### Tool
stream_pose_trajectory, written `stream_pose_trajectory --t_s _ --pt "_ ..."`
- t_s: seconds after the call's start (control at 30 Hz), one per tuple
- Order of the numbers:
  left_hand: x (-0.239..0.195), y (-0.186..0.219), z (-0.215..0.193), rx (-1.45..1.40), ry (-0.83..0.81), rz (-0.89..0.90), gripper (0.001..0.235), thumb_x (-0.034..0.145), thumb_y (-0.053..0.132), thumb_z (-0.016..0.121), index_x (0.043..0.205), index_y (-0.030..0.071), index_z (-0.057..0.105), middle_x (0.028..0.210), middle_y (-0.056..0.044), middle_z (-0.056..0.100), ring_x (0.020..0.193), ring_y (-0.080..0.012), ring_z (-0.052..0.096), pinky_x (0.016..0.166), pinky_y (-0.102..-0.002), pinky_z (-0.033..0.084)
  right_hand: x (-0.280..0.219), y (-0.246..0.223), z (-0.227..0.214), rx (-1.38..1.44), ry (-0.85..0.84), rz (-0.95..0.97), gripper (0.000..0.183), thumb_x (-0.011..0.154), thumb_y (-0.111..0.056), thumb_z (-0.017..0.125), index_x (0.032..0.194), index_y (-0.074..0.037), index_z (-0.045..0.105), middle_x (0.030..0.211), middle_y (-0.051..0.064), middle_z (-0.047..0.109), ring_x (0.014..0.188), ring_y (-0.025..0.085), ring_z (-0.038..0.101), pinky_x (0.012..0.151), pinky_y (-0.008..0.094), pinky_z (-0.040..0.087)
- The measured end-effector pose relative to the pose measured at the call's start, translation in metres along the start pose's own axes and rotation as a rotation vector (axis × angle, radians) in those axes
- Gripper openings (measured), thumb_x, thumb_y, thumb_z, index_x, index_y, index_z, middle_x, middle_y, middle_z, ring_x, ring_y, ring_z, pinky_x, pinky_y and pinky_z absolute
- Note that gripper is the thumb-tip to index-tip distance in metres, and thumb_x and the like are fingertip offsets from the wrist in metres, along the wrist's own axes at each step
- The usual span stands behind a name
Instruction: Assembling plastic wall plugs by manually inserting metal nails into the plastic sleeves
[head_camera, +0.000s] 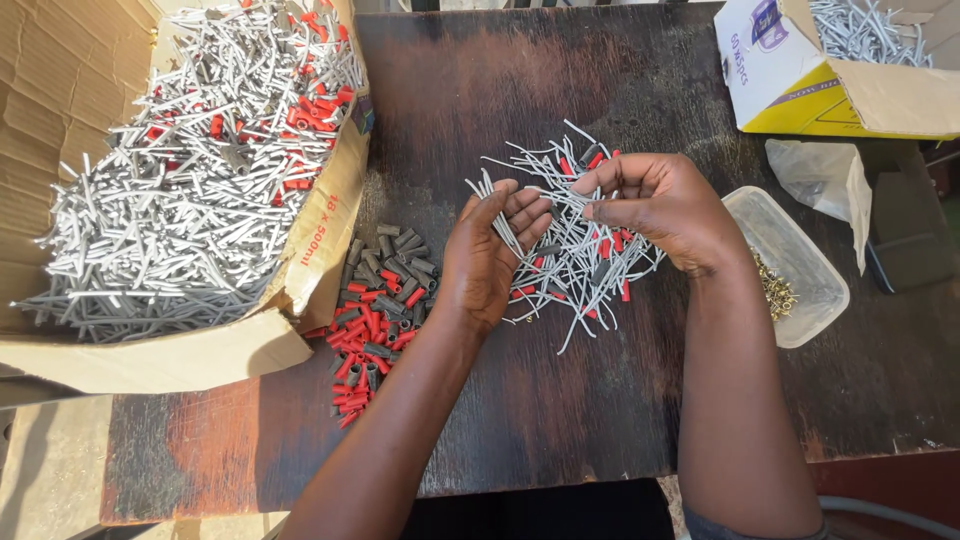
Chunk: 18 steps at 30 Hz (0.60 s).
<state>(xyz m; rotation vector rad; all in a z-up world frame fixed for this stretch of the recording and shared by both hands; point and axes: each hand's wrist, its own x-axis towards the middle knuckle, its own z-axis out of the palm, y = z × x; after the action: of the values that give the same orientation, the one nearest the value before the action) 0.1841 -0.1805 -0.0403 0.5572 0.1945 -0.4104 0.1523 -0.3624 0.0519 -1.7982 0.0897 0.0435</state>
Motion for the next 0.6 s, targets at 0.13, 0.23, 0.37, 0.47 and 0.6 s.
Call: stream_pose_trajectory --t_s 0.13,0.23,0.37,0.47,0.6 --pt "-0.005 -0.003 0.005 -0.016 -0.011 -0.037 0.024 0.1 0.022 0.063 0.116 0.004 0.061 0.117 -0.02 0.071 0.108 -0.0304 0.073 0.099 -0.043 0.06 0.003 0.003 0.011 0.125 0.024 -0.032 0.029 0.075 0.006 0.084 0.103 0.001 0.075 0.084 0.007 0.067 0.077 0.006 0.064 0.072 0.022 0.056" --pt "-0.001 -0.005 0.002 -0.052 -0.03 -0.105 0.032 0.1 0.03 0.059 0.119 0.004 0.062 0.115 -0.018 0.072 0.108 -0.028 0.072 0.098 -0.042 0.06 0.004 -0.004 0.027 0.198 0.061 -0.057 0.029 0.078 0.006 0.083 0.105 0.0 0.075 0.084 0.005 0.067 0.078 0.005 0.068 0.071 0.021 0.059" --pt "-0.001 -0.003 0.0 -0.107 -0.071 -0.116 0.048 0.101 0.046 0.057 0.12 0.002 0.065 0.111 -0.019 0.074 0.103 -0.0308 0.074 0.093 -0.043 0.063 -0.004 -0.021 0.039 0.15 -0.022 -0.111 0.026 0.096 -0.01 0.069 0.119 0.002 0.072 0.099 0.014 0.072 0.091 0.014 0.07 0.081 0.03 0.06" --pt "-0.004 -0.002 0.003 -0.145 -0.083 -0.11 0.062 0.099 0.059 0.055 0.12 0.001 0.065 0.111 -0.022 0.074 0.102 -0.0345 0.074 0.093 -0.047 0.063 -0.008 -0.03 0.041 0.157 -0.101 -0.117 0.038 0.104 -0.026 0.056 0.127 0.002 0.068 0.114 0.016 0.073 0.105 0.016 0.065 0.093 0.037 0.059" --pt "0.002 -0.003 -0.007 -0.213 -0.101 -0.097 0.074 0.096 0.07 0.054 0.122 0.002 0.065 0.114 -0.024 0.073 0.103 -0.039 0.074 0.091 -0.052 0.064 -0.009 -0.031 0.036 -0.002 -0.228 -0.154 0.047 0.108 -0.034 0.045 0.132 0.0 0.066 0.118 0.019 0.075 0.113 0.021 0.066 0.097 0.04 0.056"
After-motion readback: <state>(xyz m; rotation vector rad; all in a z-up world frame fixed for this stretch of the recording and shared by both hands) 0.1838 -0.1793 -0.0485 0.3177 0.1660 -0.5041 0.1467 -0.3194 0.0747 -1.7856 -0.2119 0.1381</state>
